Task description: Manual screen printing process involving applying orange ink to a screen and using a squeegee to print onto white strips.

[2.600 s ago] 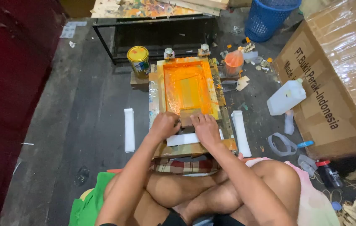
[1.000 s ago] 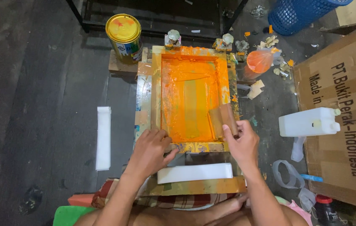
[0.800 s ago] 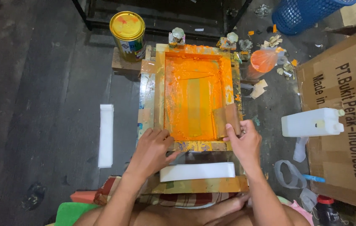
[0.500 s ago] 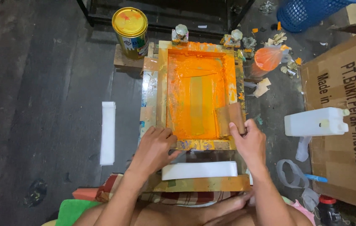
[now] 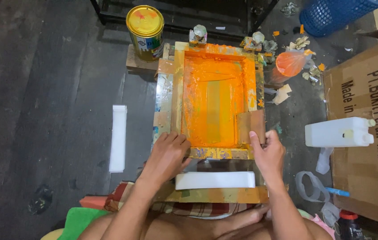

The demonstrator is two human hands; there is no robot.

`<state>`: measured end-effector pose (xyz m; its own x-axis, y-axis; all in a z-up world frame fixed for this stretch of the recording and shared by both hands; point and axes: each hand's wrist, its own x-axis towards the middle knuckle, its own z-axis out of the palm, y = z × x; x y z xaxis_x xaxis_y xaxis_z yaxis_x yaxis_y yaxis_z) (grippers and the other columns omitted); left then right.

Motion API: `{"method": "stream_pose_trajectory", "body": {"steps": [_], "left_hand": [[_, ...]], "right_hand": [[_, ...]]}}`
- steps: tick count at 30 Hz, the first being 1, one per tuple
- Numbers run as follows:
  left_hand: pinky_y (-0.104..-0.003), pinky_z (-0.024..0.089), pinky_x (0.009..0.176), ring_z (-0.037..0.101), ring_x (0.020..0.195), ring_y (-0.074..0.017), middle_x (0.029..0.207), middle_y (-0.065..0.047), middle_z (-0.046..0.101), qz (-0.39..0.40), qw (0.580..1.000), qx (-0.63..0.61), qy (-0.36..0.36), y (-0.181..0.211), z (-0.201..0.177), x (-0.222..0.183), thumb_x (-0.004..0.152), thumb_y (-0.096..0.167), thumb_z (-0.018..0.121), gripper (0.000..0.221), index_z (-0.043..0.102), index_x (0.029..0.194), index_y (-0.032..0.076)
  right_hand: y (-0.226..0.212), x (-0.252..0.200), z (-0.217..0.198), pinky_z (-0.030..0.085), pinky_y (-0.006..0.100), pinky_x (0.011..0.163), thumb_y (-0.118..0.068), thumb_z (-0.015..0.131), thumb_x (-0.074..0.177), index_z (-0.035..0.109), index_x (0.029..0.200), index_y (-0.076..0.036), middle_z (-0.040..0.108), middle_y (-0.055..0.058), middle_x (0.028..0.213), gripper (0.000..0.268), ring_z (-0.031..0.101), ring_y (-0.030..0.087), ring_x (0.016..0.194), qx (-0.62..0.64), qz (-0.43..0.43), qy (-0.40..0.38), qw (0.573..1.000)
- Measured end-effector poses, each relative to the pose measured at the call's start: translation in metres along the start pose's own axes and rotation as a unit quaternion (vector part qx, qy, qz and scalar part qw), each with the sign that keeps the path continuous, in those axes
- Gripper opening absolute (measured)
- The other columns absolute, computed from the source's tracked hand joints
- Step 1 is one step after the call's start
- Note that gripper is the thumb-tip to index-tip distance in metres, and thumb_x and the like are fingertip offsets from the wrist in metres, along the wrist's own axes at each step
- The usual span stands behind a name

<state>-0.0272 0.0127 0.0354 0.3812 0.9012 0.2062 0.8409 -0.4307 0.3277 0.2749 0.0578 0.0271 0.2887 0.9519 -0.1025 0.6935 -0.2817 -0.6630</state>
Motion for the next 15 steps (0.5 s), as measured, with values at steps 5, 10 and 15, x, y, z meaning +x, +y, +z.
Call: {"method": "stream_pose_trajectory", "body": {"steps": [5,10,15], "left_hand": [[-0.038,0.046,0.078,0.06,0.087,-0.0253,0.083,-0.006,0.065,0.007,1.0,0.006,0.018,0.004,-0.004,0.001,0.075,0.019,0.086,0.024,0.077,0.095,0.01],[-0.037,0.046,0.077,0.058,0.085,-0.0259,0.073,-0.007,0.061,0.019,0.998,0.027,0.055,0.005,0.007,-0.002,0.078,0.018,0.084,0.017,0.073,0.088,0.009],[-0.036,0.045,0.076,0.058,0.087,-0.0264,0.075,-0.008,0.06,0.033,0.995,0.047,0.076,0.009,0.007,-0.007,0.083,0.02,0.08,0.016,0.07,0.087,0.008]], "right_hand": [[0.019,0.017,0.0,0.054,0.045,0.057,-0.038,0.073,0.098,0.06,0.089,0.0,0.072,0.016,0.07,0.041,0.071,0.029,0.059,-0.043,0.014,-0.017,0.999],[0.017,0.019,-0.005,0.049,0.057,0.066,-0.053,0.07,0.096,0.06,0.083,-0.003,0.069,0.023,0.073,0.053,0.069,0.049,0.081,-0.136,0.01,-0.017,0.991],[-0.019,-0.018,-0.035,0.051,0.056,0.077,-0.044,0.077,0.097,0.064,0.124,-0.008,0.069,0.011,0.084,0.047,0.069,0.042,0.084,-0.165,-0.115,0.097,0.975]]}}
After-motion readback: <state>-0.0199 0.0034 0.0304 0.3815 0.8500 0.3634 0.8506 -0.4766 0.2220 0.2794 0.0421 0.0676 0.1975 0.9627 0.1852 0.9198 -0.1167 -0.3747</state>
